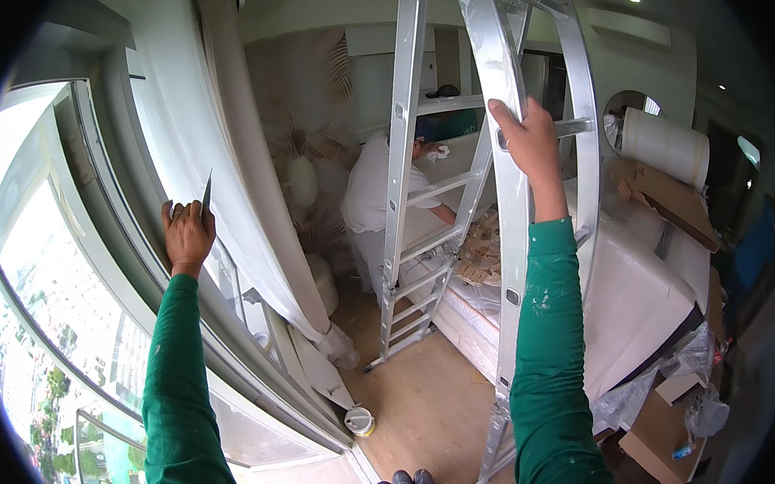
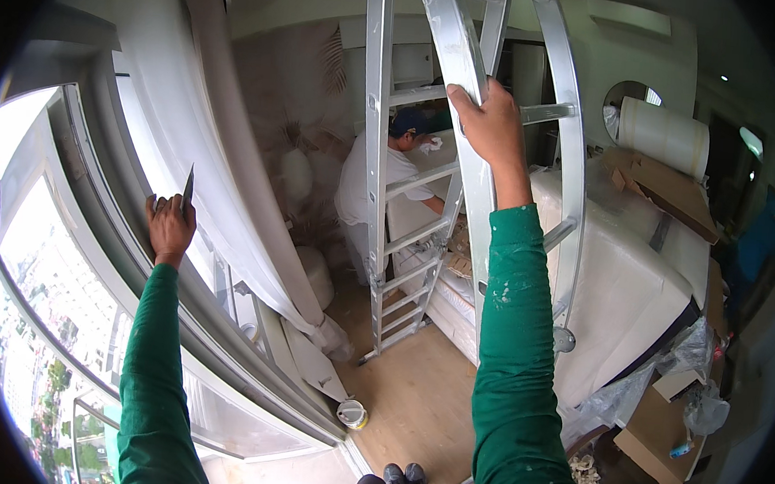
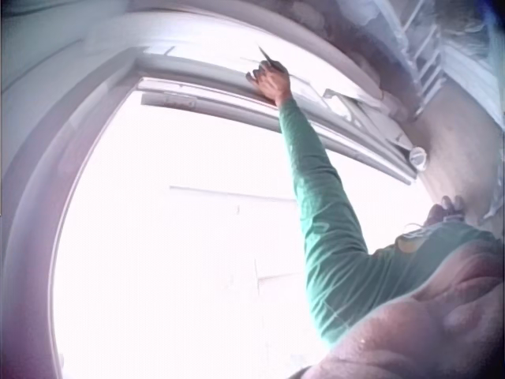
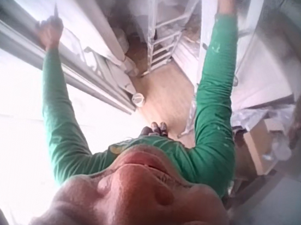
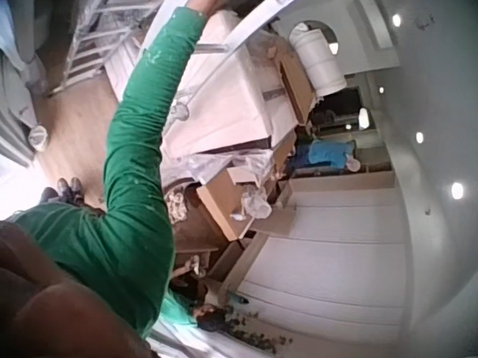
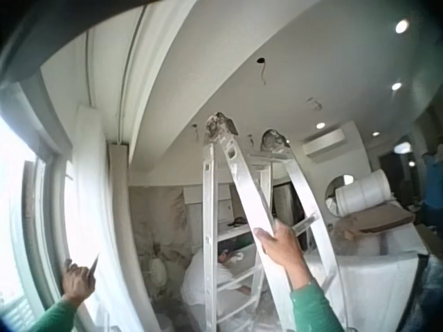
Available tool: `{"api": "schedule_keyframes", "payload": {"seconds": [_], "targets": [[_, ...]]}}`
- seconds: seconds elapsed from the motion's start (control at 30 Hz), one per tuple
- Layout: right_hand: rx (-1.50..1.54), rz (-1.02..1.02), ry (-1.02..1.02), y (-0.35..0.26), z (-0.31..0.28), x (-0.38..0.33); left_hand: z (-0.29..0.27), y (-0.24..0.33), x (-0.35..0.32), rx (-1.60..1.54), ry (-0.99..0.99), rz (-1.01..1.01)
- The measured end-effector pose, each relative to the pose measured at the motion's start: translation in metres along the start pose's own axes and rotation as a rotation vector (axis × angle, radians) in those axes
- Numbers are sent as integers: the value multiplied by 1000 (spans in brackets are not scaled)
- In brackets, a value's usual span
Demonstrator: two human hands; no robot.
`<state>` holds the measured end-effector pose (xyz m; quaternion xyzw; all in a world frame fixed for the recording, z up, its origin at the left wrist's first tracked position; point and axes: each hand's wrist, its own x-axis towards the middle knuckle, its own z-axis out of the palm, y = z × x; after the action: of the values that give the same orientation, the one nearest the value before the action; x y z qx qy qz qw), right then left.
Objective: The person applies putty to the top frame and hinges of a glass balcony door using a spreader and a brush. The person uses the spreader to smooth the material into gaps and the brush to reach corners, moving between the top of the door frame and the side hinges.
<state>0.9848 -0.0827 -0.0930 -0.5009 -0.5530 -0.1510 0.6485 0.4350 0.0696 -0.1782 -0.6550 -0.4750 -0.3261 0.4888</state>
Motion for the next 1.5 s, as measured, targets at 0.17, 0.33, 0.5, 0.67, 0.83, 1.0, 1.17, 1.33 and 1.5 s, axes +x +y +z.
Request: {"api": "schedule_keyframes", "payload": {"seconds": [0.17, 0.33, 0.5, 0.67, 0.83, 1.0, 1.17, 1.33, 1.5], "targets": [[-15, 17, 2, 2, 1, -3, 0, 1, 1, -15, -39, -17], [7, -38, 18, 2, 0, -7, 4, -1, -1, -7, -59, -46], [44, -21, -4, 3, 0, -9, 10, -5, -7, -126, 89, -19], [12, -33, -24, 1, 3, -13, 10, 20, -18, -374, 269, -175], [-12, -21, -33, 5, 3, -15, -12, 56, 8, -508, 424, -603], [41, 2, -61, 9, 1, -16, -90, 25, 93, -500, 872, -625], [1, 48, -63, 6, 0, -17, -170, -14, 184, -436, 1386, -475], [71, 19, -67, 4, 0, -16, -205, -27, 245, -258, 1578, -345], [68, 44, -57, 4, 0, -16, -205, -29, 290, -338, 1746, -408]]}}
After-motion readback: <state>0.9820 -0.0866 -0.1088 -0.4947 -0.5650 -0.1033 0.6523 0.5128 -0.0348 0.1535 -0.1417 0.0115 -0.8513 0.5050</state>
